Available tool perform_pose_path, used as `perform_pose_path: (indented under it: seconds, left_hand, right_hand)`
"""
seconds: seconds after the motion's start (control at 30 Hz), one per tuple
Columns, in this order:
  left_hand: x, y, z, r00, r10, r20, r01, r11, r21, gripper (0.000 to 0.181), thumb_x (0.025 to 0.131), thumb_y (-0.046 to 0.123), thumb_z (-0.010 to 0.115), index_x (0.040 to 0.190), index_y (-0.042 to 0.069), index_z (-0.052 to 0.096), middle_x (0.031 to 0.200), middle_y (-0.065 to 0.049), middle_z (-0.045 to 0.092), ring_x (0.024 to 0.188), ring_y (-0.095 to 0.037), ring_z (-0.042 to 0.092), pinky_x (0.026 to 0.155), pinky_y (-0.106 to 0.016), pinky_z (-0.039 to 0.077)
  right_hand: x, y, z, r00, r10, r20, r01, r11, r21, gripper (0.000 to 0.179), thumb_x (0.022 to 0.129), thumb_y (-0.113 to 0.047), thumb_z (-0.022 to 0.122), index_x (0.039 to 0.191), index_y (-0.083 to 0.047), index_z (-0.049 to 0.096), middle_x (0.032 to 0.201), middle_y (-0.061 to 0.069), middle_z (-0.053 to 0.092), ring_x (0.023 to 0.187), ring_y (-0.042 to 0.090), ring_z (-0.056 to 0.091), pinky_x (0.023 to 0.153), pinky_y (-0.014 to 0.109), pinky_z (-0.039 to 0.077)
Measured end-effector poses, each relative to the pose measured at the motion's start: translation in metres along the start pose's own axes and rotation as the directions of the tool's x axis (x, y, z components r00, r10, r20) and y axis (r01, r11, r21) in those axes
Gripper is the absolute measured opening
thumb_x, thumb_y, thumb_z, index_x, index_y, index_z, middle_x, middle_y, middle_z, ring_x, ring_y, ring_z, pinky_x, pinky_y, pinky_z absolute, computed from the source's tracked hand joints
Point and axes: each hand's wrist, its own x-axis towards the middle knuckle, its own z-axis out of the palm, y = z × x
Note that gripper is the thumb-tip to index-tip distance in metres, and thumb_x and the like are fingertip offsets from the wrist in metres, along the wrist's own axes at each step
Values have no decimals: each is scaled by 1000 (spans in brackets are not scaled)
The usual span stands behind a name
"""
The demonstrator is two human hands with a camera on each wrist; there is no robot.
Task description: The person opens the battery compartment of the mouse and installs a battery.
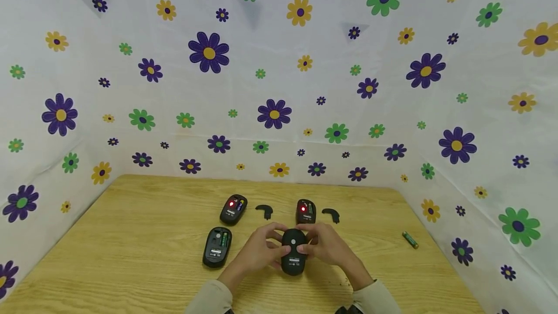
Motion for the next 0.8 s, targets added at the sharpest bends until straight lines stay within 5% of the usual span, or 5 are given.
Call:
perform_pose_path:
  seconds: [0.8]
  left_hand:
    - [0, -2, 1, 1000, -14, -2, 14, 1000, -7, 49, 95, 9, 75, 140, 7, 56, 117, -18, 64, 90, -23, 75, 62, -40, 66]
  right_hand:
    - [0, 2, 2, 1000, -22, -22, 21, 1000, -1, 46, 91, -4, 77, 134, 7, 64, 95, 19, 76, 77, 19, 73, 62, 31, 65]
